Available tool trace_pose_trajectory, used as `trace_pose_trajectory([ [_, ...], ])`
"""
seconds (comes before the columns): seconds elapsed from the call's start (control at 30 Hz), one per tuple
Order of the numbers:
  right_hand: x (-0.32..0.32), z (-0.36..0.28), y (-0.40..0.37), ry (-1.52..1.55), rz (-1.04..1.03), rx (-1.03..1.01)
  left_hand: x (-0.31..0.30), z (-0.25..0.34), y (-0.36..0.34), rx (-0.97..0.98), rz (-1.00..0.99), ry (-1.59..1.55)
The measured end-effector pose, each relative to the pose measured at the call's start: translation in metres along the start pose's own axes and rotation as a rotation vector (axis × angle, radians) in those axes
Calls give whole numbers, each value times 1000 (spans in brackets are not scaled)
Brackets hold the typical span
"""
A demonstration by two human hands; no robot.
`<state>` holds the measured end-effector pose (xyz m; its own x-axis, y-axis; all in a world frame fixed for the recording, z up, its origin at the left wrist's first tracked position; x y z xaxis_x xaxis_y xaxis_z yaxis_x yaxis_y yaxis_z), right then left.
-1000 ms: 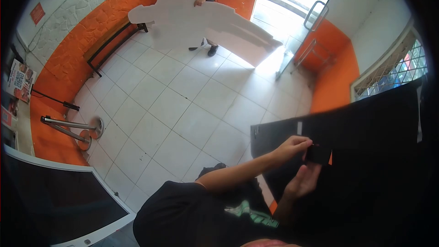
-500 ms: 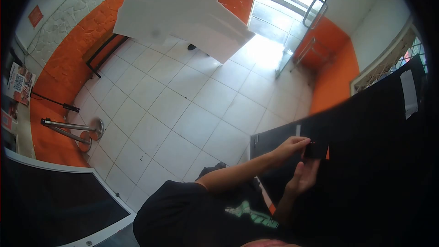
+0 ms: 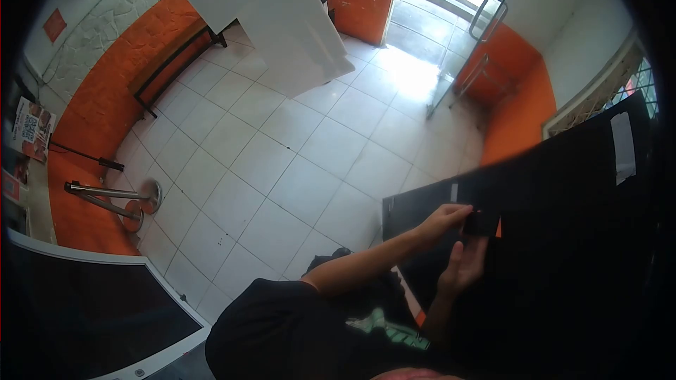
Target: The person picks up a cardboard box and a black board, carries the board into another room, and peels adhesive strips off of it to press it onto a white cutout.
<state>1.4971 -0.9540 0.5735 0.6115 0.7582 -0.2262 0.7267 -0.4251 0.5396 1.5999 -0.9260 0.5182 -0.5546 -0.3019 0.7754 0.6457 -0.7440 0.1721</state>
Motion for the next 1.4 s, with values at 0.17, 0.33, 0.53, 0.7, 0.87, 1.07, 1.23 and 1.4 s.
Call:
trace_pose_trajectory([
  [0.17,5,3,6,-12,-41,8,-7,6,0,54,-17,-24],
  [0.33,8,1,10,41,-56,21,-12,7,-1,76,-1,-32],
  [0.53,12,2,12,64,-55,2,-12,11,-4,113,10,-53],
  [0.7,14,-1,11,70,-50,39,-18,9,-6,115,27,-59],
  [0.87,19,-4,14,92,-39,48,-19,12,-8,124,30,-68],
  [1.07,23,1,14,126,-52,46,-25,11,-9,137,49,-30],
  [1.23,24,-3,17,70,-49,66,-28,13,-10,127,72,-20],
  [1.4,24,-1,16,1,46,36,-28,5,-9,125,89,-107],
])
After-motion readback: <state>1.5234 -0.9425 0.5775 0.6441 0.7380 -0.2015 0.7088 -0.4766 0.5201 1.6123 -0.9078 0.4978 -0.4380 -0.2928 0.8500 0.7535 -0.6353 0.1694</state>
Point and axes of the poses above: each hand's wrist, its own y-axis towards the middle knuckle, its own x-axis out of the palm, z = x × y, the point moved 2 cm from there along y, towards the middle knuckle, and after that the axes turned 6 degrees about -y, right-handed, at the moved point
